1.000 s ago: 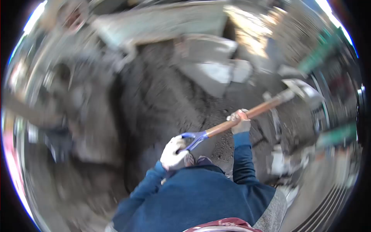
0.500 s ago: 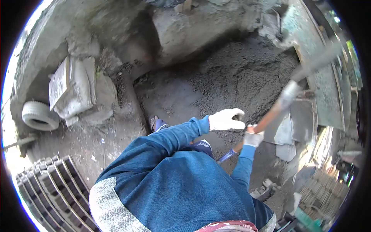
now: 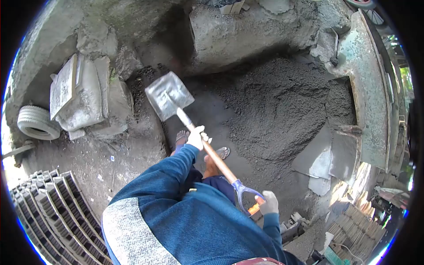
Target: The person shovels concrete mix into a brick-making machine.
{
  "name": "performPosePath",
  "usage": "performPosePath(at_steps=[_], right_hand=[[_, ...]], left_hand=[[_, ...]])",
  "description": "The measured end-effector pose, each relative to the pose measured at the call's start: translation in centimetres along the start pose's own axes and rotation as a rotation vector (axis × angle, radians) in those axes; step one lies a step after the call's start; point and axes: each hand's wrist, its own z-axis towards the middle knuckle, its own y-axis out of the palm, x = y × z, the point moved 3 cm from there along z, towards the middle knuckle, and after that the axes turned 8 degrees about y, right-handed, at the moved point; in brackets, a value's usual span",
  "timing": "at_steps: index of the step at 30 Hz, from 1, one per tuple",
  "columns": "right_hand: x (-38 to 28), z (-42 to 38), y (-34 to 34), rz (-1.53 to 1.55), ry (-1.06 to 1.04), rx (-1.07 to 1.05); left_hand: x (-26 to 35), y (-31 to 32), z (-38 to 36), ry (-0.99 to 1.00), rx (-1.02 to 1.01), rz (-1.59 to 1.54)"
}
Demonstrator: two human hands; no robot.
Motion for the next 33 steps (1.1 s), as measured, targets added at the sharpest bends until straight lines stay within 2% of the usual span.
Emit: performPosePath(at_steps=[1, 3, 4, 7, 10, 13, 14, 17, 19, 21, 23, 24, 27, 29, 31, 33], right_hand=[[0.8, -0.3, 1.7, 0.061, 0.072, 0.03], [-4.8, -2.9, 5.1, 1.484, 0.715, -0.165], [-6.6, -3.4, 6.9, 1.449, 0.687, -0.047], [-5.2, -4.6, 19.0, 1.499, 1.011, -0.072], [-15.5, -4.8, 19.1, 1.237, 0.929, 0.314], [-18.9, -4.5, 21.2, 1.266, 1.031, 0.335], [-17.5, -4.6, 25.2, 1.304, 1.026, 0.272], [-20.6, -2.5, 29.6, 1.417, 0.979, 0.24], [-23.4, 0.5, 30.3, 1.582, 0.865, 0.112], [-26.1, 2.9, 33.8, 1.507, 0.729, 0.328], [-27.8, 5.0, 33.6, 1.619, 1.039, 0.14], [-26.9, 4.7, 35.4, 1.659, 1.083, 0.121], [-23.5, 3.7, 38.8, 1.679, 0.956, 0.076], [-19.0, 3.5, 42.6, 1.349, 0.755, 0.127], [-17.4, 3.9, 37.8, 1.578, 0.884, 0.072], [-9.3, 2.3, 45.7, 1.627, 0.87, 0.02]], left_hand=[[0.3, -1.5, 0.9, -0.022, -0.005, -0.003], [0.3, -4.3, 1.5, -0.151, 0.075, -0.057], [0.3, -4.9, 0.7, -0.201, 0.103, -0.058], [-2.6, -9.1, 1.9, -0.383, 0.121, 0.002], [-3.8, -13.6, 4.0, -0.401, 0.145, 0.148], [-3.3, -16.8, 6.0, -0.412, 0.194, 0.223], [-2.5, -17.9, 7.3, -0.406, 0.202, 0.243], [1.6, -18.1, 10.6, -0.349, 0.174, 0.351], [5.1, -16.2, 12.0, -0.24, 0.123, 0.38], [8.5, -16.4, 14.6, -0.18, 0.024, 0.271], [10.8, -13.8, 13.5, -0.216, 0.022, 0.309], [10.3, -14.3, 13.8, -0.186, 0.037, 0.421], [7.4, -18.8, 15.4, -0.071, 0.13, 0.666], [5.2, -18.8, 14.6, -0.065, 0.156, 0.659], [2.8, -18.4, 14.6, 0.003, 0.154, 0.65], [0.4, -17.2, 10.9, 0.042, 0.111, 0.585]])
